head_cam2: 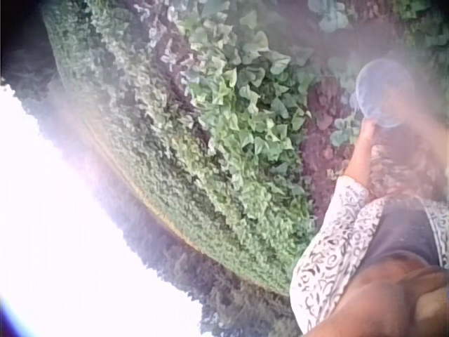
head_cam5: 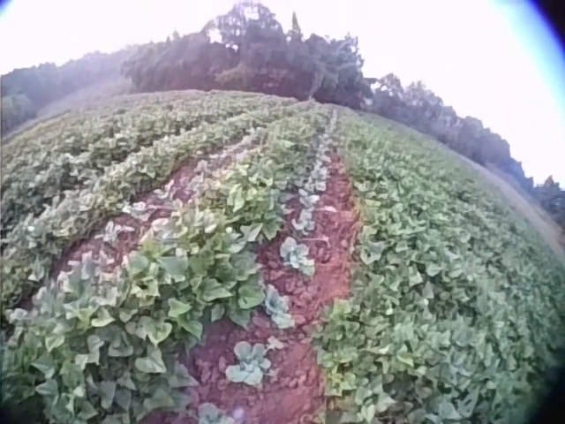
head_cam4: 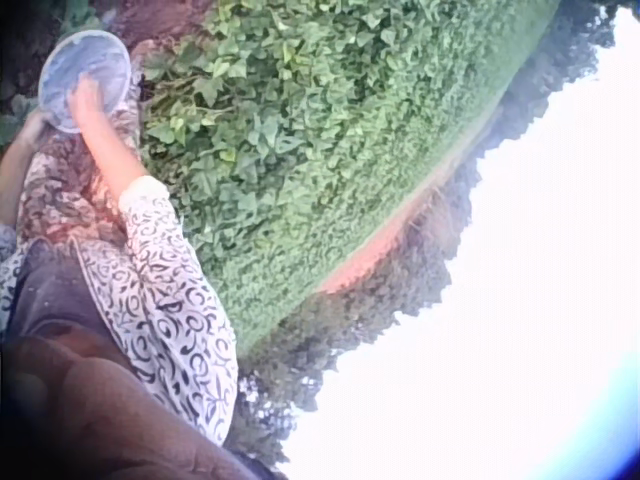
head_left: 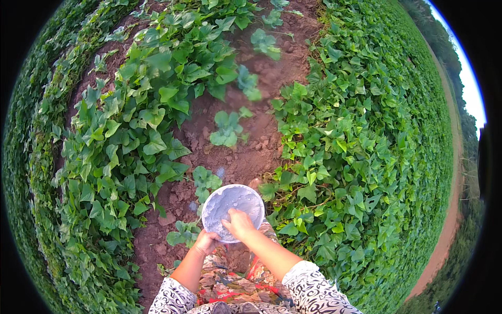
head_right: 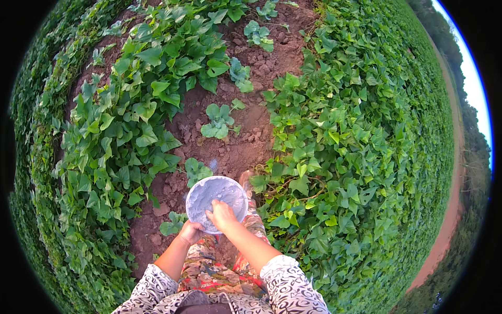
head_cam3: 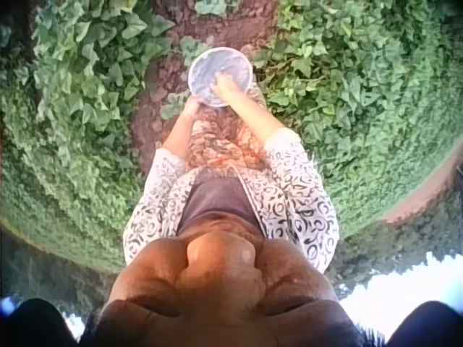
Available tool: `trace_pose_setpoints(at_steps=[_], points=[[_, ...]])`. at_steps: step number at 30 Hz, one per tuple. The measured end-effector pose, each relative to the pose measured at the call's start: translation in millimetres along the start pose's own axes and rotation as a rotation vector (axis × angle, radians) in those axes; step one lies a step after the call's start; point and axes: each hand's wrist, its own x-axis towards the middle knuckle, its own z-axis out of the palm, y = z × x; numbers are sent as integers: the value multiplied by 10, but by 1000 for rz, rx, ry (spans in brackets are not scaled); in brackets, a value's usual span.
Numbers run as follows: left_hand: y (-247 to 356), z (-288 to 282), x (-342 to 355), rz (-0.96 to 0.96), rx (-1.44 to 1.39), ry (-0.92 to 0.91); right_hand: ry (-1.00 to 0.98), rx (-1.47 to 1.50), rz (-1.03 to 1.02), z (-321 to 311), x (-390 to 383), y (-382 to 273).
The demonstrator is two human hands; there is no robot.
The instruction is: The person walks along a row of low-growing green plants in an outdoor field, holding a small bowl. They repeatedly scoop a white granular substance from the bowl and sprinkle it by hand onto the soil around the plants.
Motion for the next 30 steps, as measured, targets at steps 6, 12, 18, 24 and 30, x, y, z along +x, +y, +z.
trace_pose_setpoints(at_steps=[6,12,18,24,30], points=[[120,402,322,-13,53,12,21,82,-120,-281,280,282],[252,587,683,27,22,70,-164,661,117,-1015,893,522],[224,639,868,32,-44,198,13,630,153,-1792,1871,791],[146,685,1039,13,-144,253,167,158,194,-1787,3195,1031],[275,1085,1228,0,-160,282,145,312,-88,-1873,2689,922]])
